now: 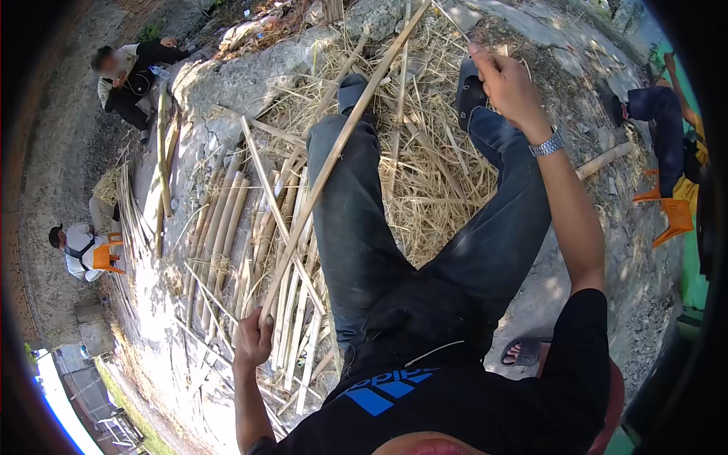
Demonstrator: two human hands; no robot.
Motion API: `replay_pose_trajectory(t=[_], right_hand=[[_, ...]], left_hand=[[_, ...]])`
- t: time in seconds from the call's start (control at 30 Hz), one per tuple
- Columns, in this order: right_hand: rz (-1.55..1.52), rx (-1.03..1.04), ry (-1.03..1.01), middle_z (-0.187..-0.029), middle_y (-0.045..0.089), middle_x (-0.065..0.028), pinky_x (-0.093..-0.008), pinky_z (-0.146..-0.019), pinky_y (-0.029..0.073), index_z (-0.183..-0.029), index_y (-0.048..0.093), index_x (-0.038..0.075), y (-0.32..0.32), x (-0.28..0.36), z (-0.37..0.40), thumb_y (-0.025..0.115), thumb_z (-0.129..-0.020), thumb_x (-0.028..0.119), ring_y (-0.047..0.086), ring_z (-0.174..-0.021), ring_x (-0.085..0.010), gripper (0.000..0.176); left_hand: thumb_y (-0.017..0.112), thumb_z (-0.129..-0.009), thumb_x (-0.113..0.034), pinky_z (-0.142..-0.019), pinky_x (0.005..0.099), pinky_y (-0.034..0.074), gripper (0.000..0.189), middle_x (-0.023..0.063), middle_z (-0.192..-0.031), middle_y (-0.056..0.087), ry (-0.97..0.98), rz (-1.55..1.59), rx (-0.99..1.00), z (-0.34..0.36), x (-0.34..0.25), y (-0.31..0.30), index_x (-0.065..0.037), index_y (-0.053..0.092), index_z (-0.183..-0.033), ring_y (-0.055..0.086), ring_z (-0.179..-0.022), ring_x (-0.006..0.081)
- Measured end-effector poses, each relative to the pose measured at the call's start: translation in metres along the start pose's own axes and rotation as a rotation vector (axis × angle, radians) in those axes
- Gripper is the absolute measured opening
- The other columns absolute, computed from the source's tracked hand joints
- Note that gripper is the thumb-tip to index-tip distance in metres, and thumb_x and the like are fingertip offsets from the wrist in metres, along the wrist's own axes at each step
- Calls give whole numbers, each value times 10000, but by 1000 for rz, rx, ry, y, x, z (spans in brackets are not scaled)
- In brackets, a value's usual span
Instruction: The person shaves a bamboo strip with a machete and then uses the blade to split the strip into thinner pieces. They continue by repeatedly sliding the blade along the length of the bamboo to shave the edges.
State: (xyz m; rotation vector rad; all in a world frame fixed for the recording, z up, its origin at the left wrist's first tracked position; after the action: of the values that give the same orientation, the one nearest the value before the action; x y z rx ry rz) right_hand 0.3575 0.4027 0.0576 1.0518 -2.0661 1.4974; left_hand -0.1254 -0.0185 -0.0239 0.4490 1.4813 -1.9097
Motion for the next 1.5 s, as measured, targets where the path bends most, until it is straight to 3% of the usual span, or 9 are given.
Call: replay_pose_trajectory(t=[0.3,0.43,0.5,0.73,0.97,1.17,1.23,1.33,1.5], right_hand=[[-151,363,-151,-492,503,-59,-361,-452,418,-697,576,54,48,113,102,595,-995,570,536,-426,-222,597],[-160,441,-298,-514,570,-69,-375,-442,462,-729,593,65,82,145,144,610,-988,549,601,-441,-264,549],[42,476,-354,-570,605,-58,-399,-478,468,-778,580,71,95,149,151,628,-997,484,619,-491,-286,469],[82,171,-210,-578,646,-101,-433,-492,529,-748,611,52,67,96,53,647,-956,541,652,-503,-311,532],[79,366,-409,-599,666,-89,-419,-498,527,-760,619,54,83,123,110,643,-956,552,660,-516,-305,535],[352,-124,-356,-531,547,-155,-412,-486,469,-727,631,23,6,33,-36,520,-1046,506,574,-485,-325,590],[333,-44,-339,-571,504,-183,-462,-560,452,-722,572,-7,3,39,-35,462,-1054,567,576,-551,-341,672],[116,220,-143,-619,637,-173,-437,-565,516,-725,639,-1,27,90,28,634,-997,459,662,-600,-353,534],[135,288,-475,-563,618,-97,-437,-523,520,-748,613,40,63,118,79,661,-959,508,650,-537,-335,516]], left_hand=[[468,-1063,-500,-494,346,350,564,45,-553,454,-29,148,115,-5,-4,4,-10,537,-793,437,-511,140],[427,-1087,-504,-480,266,253,531,-39,-596,379,-148,488,288,-4,-14,31,-57,505,-812,320,-519,70],[429,-1083,-518,-478,263,243,538,-36,-597,364,-189,561,334,-2,-19,38,-57,502,-815,311,-515,72],[385,-1098,-511,-474,263,231,548,-45,-600,316,-220,604,379,-3,-19,49,-65,469,-791,282,-514,69],[402,-1074,-562,-482,277,279,603,-33,-608,367,-99,436,303,-3,10,51,-53,480,-760,336,-525,88],[421,-1070,-542,-512,356,369,622,70,-577,482,10,142,136,-18,-12,28,15,549,-825,441,-533,165],[431,-1070,-528,-522,355,375,612,65,-582,489,19,48,90,-21,0,28,16,559,-821,458,-546,167],[434,-1068,-532,-511,346,367,624,47,-579,470,-5,206,136,-25,8,48,3,542,-766,433,-531,154],[415,-1075,-540,-477,315,304,610,9,-576,412,-47,354,247,-16,12,52,-28,498,-754,375,-508,123]])
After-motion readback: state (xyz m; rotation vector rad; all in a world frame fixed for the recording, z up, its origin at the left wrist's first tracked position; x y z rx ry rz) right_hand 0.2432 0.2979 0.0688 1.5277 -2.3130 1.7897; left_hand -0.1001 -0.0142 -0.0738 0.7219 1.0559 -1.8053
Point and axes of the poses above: each hand's wrist, its own z-axis away from the middle knuckle, its own y-axis out of the palm, x = y × z, the point moved 9 cm from there along -z, towards the middle knuckle
